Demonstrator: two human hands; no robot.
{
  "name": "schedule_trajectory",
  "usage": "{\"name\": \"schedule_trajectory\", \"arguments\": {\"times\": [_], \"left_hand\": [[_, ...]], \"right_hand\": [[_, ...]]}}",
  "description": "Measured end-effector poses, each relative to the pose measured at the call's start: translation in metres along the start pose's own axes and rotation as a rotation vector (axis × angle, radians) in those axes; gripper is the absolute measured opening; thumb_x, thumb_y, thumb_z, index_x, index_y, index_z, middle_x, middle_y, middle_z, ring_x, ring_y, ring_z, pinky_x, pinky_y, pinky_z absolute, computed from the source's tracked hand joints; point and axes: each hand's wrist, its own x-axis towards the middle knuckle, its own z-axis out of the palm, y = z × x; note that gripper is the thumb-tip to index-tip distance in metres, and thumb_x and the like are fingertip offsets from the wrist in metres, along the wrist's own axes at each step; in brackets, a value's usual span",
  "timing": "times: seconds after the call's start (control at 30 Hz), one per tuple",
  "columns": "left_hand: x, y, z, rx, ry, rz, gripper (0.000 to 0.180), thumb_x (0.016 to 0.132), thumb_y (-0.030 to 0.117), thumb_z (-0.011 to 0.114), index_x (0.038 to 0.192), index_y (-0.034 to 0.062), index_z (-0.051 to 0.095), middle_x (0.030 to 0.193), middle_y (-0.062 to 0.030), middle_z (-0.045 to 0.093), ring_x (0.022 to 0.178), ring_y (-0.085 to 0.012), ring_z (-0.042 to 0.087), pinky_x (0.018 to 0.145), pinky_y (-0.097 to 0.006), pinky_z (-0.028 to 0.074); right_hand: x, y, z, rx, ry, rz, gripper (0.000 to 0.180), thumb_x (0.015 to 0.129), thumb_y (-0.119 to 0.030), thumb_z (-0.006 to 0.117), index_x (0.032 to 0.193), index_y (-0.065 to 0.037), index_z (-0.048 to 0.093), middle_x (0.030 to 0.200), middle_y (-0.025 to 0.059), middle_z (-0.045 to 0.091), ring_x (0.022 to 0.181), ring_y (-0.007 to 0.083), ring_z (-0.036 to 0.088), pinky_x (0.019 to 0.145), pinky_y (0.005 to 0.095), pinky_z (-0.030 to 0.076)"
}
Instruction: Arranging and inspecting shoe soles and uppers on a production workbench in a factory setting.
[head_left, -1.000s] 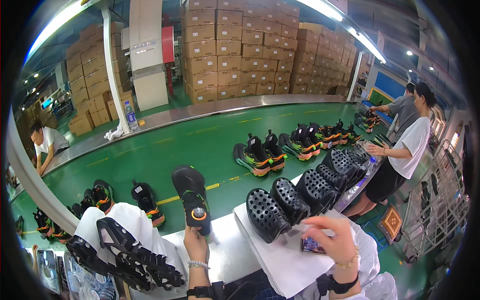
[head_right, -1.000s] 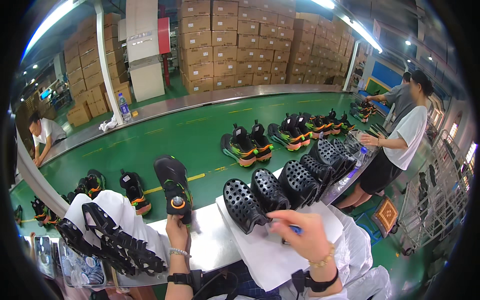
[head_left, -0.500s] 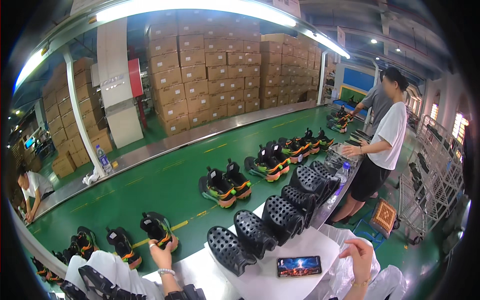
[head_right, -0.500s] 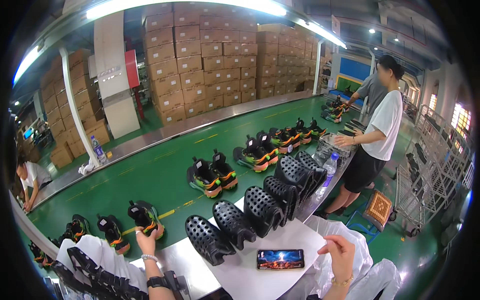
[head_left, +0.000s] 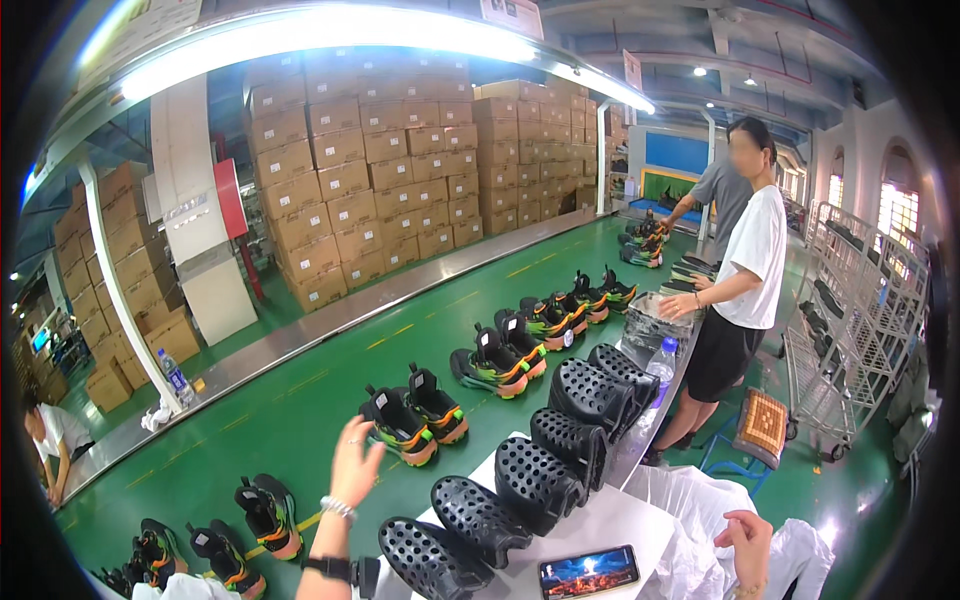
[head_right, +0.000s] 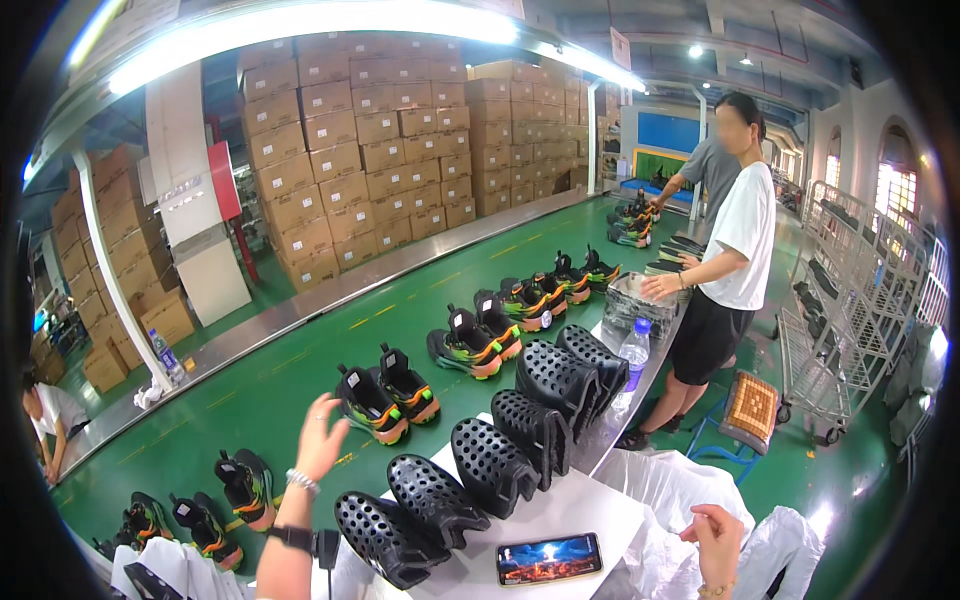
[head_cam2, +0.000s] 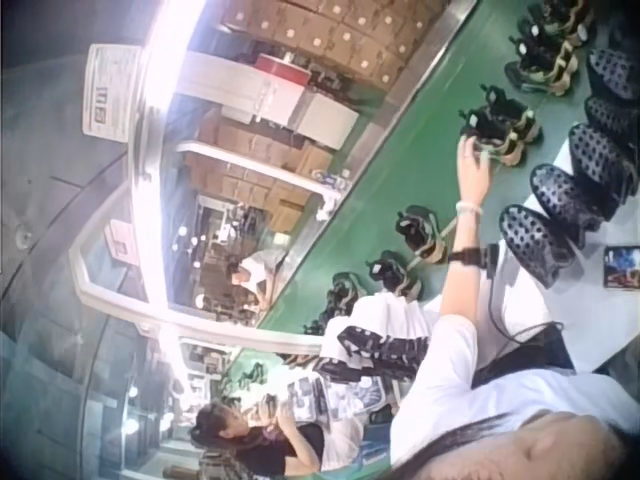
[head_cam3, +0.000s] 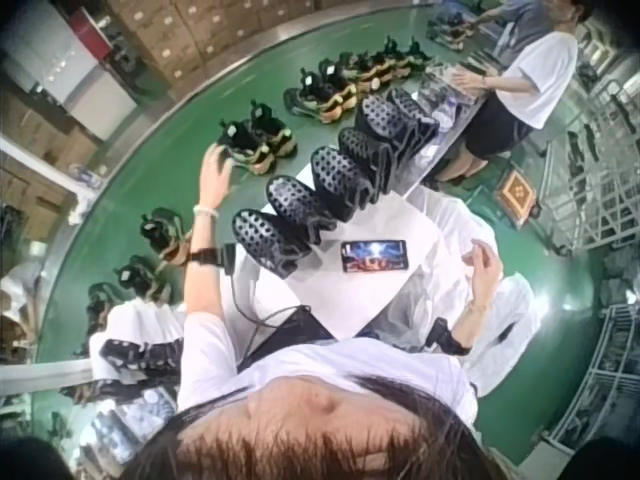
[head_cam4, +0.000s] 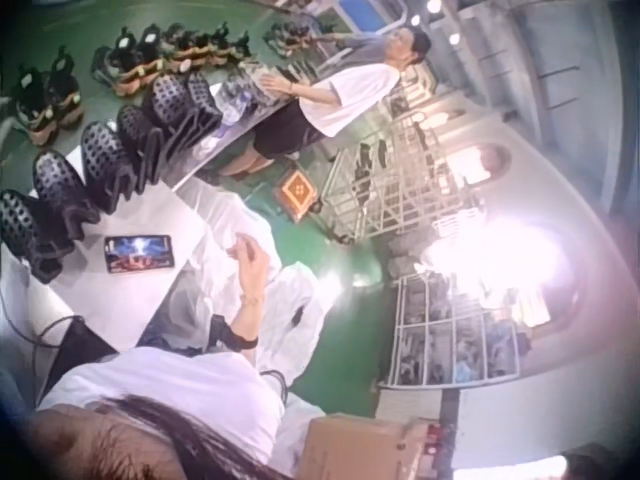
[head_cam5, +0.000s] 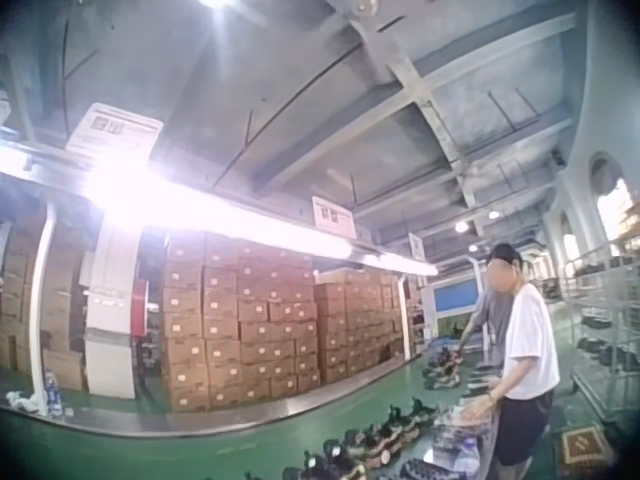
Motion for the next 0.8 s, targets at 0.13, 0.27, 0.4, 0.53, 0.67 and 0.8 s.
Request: {"name": "schedule_trajectory", "arguments": {"times": [0.13, 0.27, 0.4, 0.53, 0.67, 0.8], "left_hand": [[0.049, -0.026, 0.059, 0.198, -0.35, 0.229, 0.053, 0.08, 0.032, 0.06, 0.125, 0.0058, 0.049, 0.138, -0.0153, 0.038, 0.116, -0.0341, 0.048, 0.098, -0.038, 0.04], [0.067, -0.042, 0.102, 0.285, -0.539, 0.152, 0.065, 0.076, 0.043, 0.061, 0.128, 0.0069, 0.047, 0.137, -0.0128, 0.04, 0.105, -0.0331, 0.057, 0.093, -0.037, 0.044], [0.063, -0.036, 0.117, 0.168, -0.555, 0.013, 0.057, 0.075, 0.047, 0.06, 0.118, 0.0092, 0.057, 0.123, -0.0133, 0.051, 0.104, -0.0318, 0.057, 0.092, -0.037, 0.044], [0.041, -0.029, 0.096, 0.311, -0.557, -0.139, 0.047, 0.08, 0.05, 0.052, 0.11, 0.0138, 0.062, 0.11, -0.0157, 0.054, 0.095, -0.0352, 0.059, 0.083, -0.042, 0.048], [0.001, -0.03, 0.055, 0.41, -0.547, -0.152, 0.045, 0.082, 0.047, 0.052, 0.105, 0.0098, 0.062, 0.108, -0.0184, 0.053, 0.092, -0.0363, 0.06, 0.081, -0.043, 0.049], [-0.026, -0.027, 0.02, 0.423, -0.659, -0.226, 0.047, 0.08, 0.046, 0.055, 0.108, 0.0089, 0.06, 0.109, -0.0176, 0.053, 0.093, -0.0357, 0.06, 0.082, -0.042, 0.049]], "right_hand": [[-0.009, 0.005, -0.015, -0.114, -0.031, 0.104, 0.026, 0.087, -0.018, 0.057, 0.103, 0.001, 0.061, 0.076, 0.0103, 0.063, 0.069, 0.0198, 0.061, 0.065, 0.0289, 0.049], [-0.022, 0.007, -0.025, -0.154, -0.019, 0.119, 0.028, 0.089, -0.02, 0.053, 0.105, 0.001, 0.061, 0.071, 0.0071, 0.06, 0.065, 0.0141, 0.057, 0.062, 0.0268, 0.046], [-0.028, 0.007, -0.026, -0.296, -0.043, 0.156, 0.029, 0.088, -0.022, 0.054, 0.106, -0.001, 0.061, 0.07, 0.0076, 0.06, 0.067, 0.0146, 0.057, 0.063, 0.0274, 0.046], [-0.021, -0.009, -0.011, -0.361, -0.11, 0.124, 0.03, 0.088, -0.024, 0.053, 0.107, -0.001, 0.06, 0.071, 0.0076, 0.06, 0.068, 0.0151, 0.058, 0.064, 0.0285, 0.046], [-0.01, 0.008, -0.005, -0.331, -0.196, 0.128, 0.032, 0.088, -0.025, 0.053, 0.109, -0.002, 0.06, 0.076, 0.0089, 0.061, 0.07, 0.0167, 0.059, 0.066, 0.0286, 0.046], [-0.007, 0.007, 0.006, -0.25, -0.276, 0.046, 0.032, 0.088, -0.022, 0.053, 0.11, 0.0, 0.059, 0.075, 0.009, 0.061, 0.071, 0.0165, 0.059, 0.067, 0.0284, 0.047]]}}
